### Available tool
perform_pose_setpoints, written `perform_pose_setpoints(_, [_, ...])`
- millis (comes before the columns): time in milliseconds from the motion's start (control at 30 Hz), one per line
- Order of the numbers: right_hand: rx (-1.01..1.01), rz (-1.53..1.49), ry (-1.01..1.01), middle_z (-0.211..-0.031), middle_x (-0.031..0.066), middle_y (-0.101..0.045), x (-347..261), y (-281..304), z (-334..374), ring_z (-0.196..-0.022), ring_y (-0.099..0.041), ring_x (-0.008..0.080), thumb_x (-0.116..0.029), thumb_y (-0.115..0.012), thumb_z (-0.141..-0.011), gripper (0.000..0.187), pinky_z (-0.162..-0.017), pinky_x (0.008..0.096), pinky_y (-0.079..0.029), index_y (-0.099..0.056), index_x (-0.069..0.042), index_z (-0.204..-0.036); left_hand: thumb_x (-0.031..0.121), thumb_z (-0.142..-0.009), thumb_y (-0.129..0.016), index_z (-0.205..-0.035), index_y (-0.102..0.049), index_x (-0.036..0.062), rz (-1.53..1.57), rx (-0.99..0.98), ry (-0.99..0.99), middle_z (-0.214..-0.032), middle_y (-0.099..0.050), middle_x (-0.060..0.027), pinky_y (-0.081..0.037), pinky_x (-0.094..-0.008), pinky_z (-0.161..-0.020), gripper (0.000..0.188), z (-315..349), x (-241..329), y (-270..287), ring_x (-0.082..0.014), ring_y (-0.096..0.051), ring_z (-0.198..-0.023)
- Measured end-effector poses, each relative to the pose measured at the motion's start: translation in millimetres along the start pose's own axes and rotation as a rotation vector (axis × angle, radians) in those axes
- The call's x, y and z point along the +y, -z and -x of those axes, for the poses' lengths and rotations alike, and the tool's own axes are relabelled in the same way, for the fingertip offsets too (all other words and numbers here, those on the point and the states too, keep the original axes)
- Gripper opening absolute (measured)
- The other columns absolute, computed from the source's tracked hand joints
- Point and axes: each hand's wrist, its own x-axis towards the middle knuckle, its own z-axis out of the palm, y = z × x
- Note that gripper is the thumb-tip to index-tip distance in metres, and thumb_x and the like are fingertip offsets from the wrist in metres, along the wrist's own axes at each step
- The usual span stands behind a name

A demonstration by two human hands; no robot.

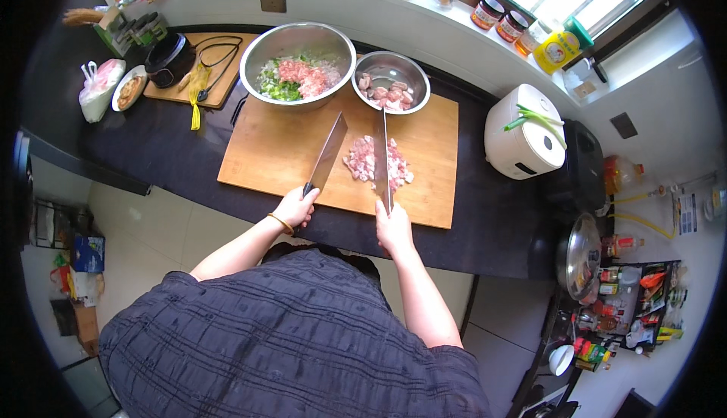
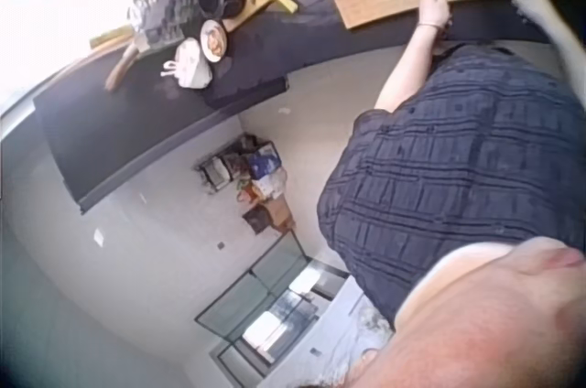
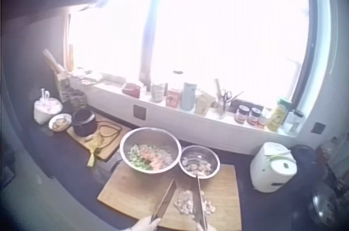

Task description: The person chops pieces of raw meat into smaller cubes on a wooden cutting board using a cleaver. They periodically transfer the chopped meat into a metal bowl. Later, they use two knives simultaneously to mince the meat further.

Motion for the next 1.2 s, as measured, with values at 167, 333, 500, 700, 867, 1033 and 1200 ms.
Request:
perform_pose_setpoints(167, [-0.058,0.084,-0.014,-0.051,0.0048,-0.047,46,-22,-17,-0.035,-0.045,0.0143,-0.032,-0.047,-0.088,0.031,-0.034,0.0294,-0.038,-0.045,-0.005,-0.073,0.033,-0.089,-0.045,-0.075,-0.043,0.0073,-0.004,0.000,-0.018,-0.056,-0.045,-0.0011,-0.037,-0.0241,-0.035,0.030,-1,0,-2,-0.0086,-0.042,-0.040])
perform_pose_setpoints(333, [0.061,0.128,0.211,-0.054,0.0068,-0.048,40,-17,-11,-0.038,-0.048,0.0141,-0.032,-0.047,-0.088,0.031,-0.034,0.0293,-0.038,-0.044,-0.004,-0.074,0.033,-0.089,-0.045,-0.072,-0.043,0.0055,-0.020,0.014,-0.013,-0.056,-0.046,-0.0025,-0.039,-0.0251,-0.035,0.033,-1,-1,-2,-0.0105,-0.045,-0.039])
perform_pose_setpoints(500, [-0.155,-0.058,-0.142,-0.049,0.0078,-0.048,2,0,-3,-0.036,-0.050,0.0177,-0.034,-0.049,-0.086,0.035,-0.035,0.0307,-0.040,-0.048,-0.001,-0.074,0.033,-0.089,-0.045,-0.072,-0.043,0.0053,-0.039,0.033,-0.018,-0.055,-0.046,-0.0022,-0.039,-0.0253,-0.035,0.033,2,-5,-1,-0.0107,-0.045,-0.039])
perform_pose_setpoints(700, [-0.115,0.109,-0.057,-0.057,0.0154,-0.054,27,-11,-4,-0.046,-0.056,0.0250,-0.031,-0.050,-0.085,0.034,-0.047,0.0368,-0.045,-0.053,0.002,-0.080,0.032,-0.089,-0.046,-0.076,-0.043,0.0071,-0.014,0.065,-0.011,-0.056,-0.044,-0.0007,-0.038,-0.0238,-0.035,0.028,6,-9,-3,-0.0089,-0.043,-0.040])
perform_pose_setpoints(867, [-0.034,0.025,0.176,-0.049,0.0015,-0.044,48,-20,-12,-0.035,-0.042,0.0110,-0.030,-0.048,-0.088,0.028,-0.032,0.0264,-0.035,-0.044,-0.007,-0.074,0.032,-0.089,-0.045,-0.077,-0.043,0.0071,0.000,0.073,0.013,-0.056,-0.044,-0.0010,-0.038,-0.0236,-0.035,0.028,9,-4,0,-0.0087,-0.043,-0.041])
perform_pose_setpoints(1033, [-0.220,0.040,-0.084,-0.051,0.0011,-0.044,1,-6,1,-0.038,-0.045,0.0104,-0.031,-0.049,-0.088,0.029,-0.034,0.0258,-0.037,-0.045,-0.005,-0.075,0.033,-0.089,-0.046,-0.077,-0.044,0.0073,0.008,0.084,0.002,-0.057,-0.045,-0.0009,-0.038,-0.0234,-0.035,0.029,10,-9,1,-0.0081,-0.042,-0.041])
perform_pose_setpoints(1200, [-0.188,0.040,-0.080,-0.050,0.0023,-0.045,32,-30,1,-0.036,-0.044,0.0124,-0.031,-0.048,-0.088,0.030,-0.034,0.0284,-0.038,-0.045,-0.004,-0.075,0.034,-0.089,-0.046,-0.077,-0.044,0.0073,0.015,0.089,0.005,-0.056,-0.045,-0.0003,-0.038,-0.0230,-0.035,0.029,8,-9,-1,-0.0079,-0.042,-0.040])
